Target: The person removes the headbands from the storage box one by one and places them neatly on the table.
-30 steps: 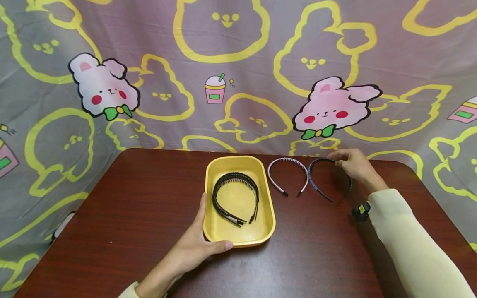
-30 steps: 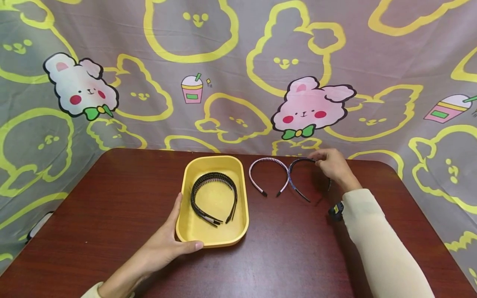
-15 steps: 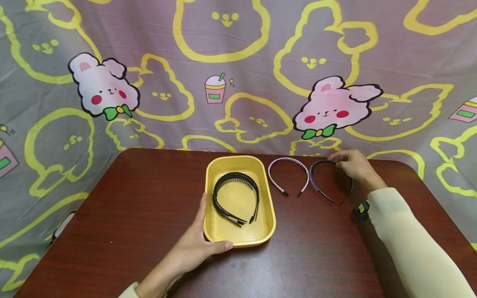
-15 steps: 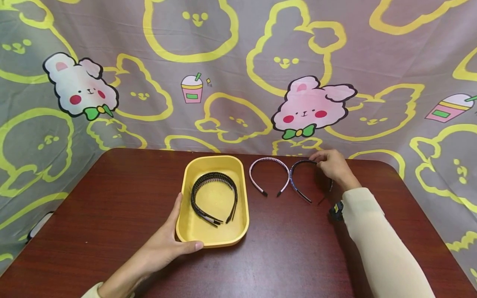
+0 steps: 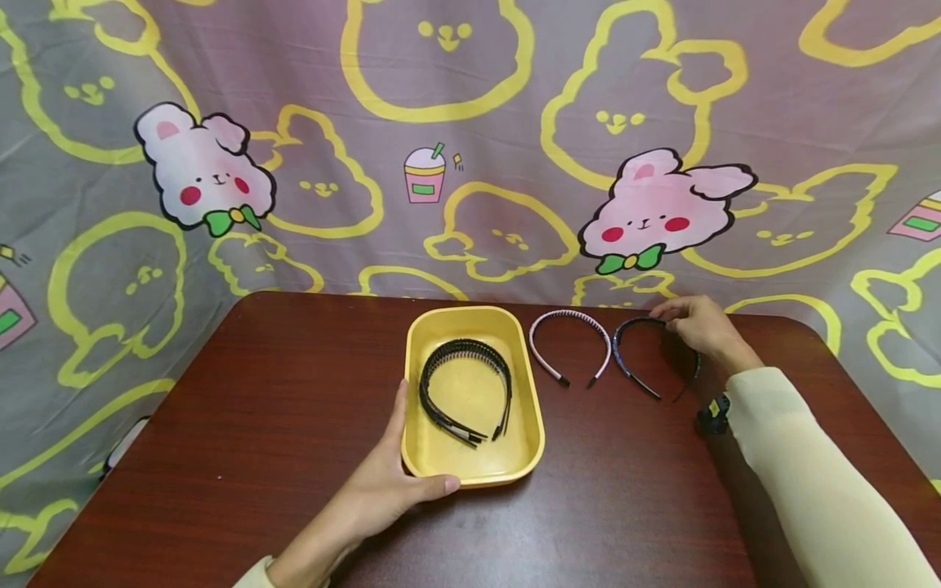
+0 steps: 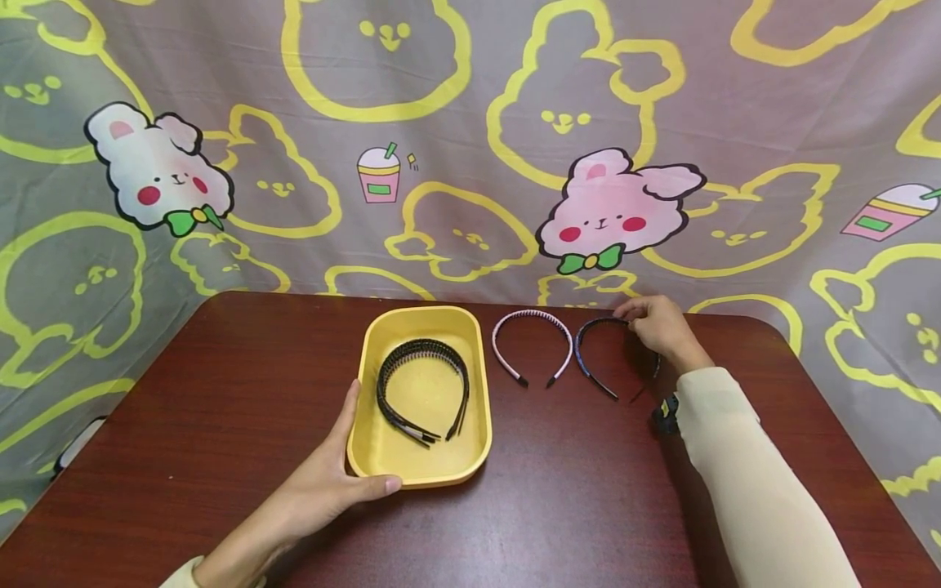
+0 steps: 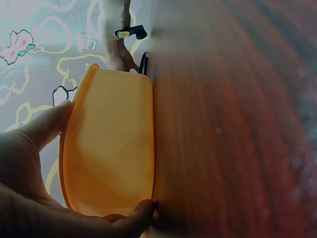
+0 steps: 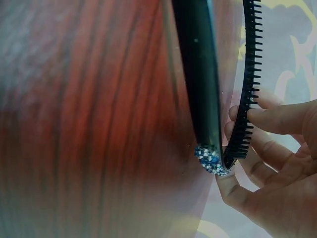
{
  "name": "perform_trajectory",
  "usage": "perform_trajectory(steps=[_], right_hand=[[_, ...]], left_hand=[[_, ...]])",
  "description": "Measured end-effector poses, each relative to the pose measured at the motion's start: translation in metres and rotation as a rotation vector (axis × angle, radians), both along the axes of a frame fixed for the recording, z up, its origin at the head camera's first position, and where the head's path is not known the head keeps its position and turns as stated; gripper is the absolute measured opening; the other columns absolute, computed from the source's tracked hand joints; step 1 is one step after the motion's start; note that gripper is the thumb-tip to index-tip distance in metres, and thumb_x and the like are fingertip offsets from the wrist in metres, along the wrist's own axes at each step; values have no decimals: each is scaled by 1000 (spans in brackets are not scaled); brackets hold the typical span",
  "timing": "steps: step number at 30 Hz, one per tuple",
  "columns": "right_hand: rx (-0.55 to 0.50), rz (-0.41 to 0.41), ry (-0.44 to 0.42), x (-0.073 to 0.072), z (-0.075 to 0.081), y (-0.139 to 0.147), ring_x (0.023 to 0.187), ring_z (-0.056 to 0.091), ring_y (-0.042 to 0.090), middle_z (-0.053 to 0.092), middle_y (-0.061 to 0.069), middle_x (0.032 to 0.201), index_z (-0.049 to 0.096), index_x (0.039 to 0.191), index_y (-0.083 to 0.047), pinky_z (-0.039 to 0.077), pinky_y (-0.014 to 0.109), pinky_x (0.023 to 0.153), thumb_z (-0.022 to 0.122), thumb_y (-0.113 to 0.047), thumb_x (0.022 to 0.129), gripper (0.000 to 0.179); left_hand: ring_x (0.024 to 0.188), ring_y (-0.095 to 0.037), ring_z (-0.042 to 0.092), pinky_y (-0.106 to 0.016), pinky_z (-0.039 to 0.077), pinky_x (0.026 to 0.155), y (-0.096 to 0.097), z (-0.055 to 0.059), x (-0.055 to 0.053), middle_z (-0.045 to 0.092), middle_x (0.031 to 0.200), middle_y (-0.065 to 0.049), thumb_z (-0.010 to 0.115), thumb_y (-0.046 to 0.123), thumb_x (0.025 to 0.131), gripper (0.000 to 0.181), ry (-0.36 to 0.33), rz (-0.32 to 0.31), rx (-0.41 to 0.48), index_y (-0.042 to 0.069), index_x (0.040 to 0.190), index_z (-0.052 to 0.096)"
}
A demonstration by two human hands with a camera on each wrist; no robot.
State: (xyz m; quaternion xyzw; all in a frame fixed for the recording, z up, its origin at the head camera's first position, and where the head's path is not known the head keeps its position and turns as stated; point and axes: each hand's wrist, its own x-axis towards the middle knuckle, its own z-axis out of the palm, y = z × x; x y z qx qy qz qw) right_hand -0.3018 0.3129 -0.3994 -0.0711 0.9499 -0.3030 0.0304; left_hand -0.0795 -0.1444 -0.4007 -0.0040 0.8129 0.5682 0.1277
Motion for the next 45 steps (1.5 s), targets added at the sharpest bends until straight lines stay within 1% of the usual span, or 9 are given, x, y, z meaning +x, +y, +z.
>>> perform_trajectory(steps=[5, 11, 20, 32, 39, 45], right_hand=[[3, -5, -4, -1, -1, -1, 104, 61, 42, 67, 34, 117, 72, 117, 7, 48, 30, 72, 54, 7, 97, 27], [14, 2, -1, -2, -3, 0, 106, 62, 43, 68, 35, 117, 72, 117, 6, 48, 30, 74, 55, 7, 98, 26], [9, 5, 0, -1, -3, 0, 106, 62, 44, 68, 35, 117, 72, 117, 7, 48, 30, 73, 55, 7, 99, 25], [-11, -10, 19, 3, -8, 1, 106, 61, 44, 67, 35, 118, 72, 118, 7, 48, 27, 73, 53, 6, 99, 27], [-12, -21, -2, 5, -8, -1, 110, 59, 44, 65, 34, 120, 70, 122, 8, 48, 28, 77, 52, 5, 100, 29], [-3, -24, -11, 5, -7, -1, 112, 59, 46, 64, 35, 121, 70, 122, 8, 48, 30, 78, 52, 6, 100, 28]], left_hand=[[159, -37, 23, -63, 13, 128, 0, 0, 0, 12, 176, -11, 95, 24, 74, 142, 4, -2, -6, 35, 168, -11], [160, -36, 20, -63, 13, 128, -1, 0, -1, 9, 177, -10, 95, 23, 74, 142, 11, -8, 2, 33, 168, -12], [160, -36, 19, -63, 12, 128, -1, 0, 0, 9, 177, -10, 95, 23, 75, 142, 14, -11, 5, 31, 169, -11], [159, -37, 20, -64, 13, 128, -2, -2, 0, 11, 176, -11, 95, 24, 75, 142, 15, -13, -6, 34, 168, -11], [160, -36, 18, -64, 12, 128, -2, -3, 0, 8, 177, -9, 95, 23, 75, 141, 22, -14, 5, 33, 168, -11], [159, -37, 21, -64, 13, 128, -2, -4, 1, 10, 177, -10, 95, 25, 74, 141, 22, -11, -3, 35, 168, -10]])
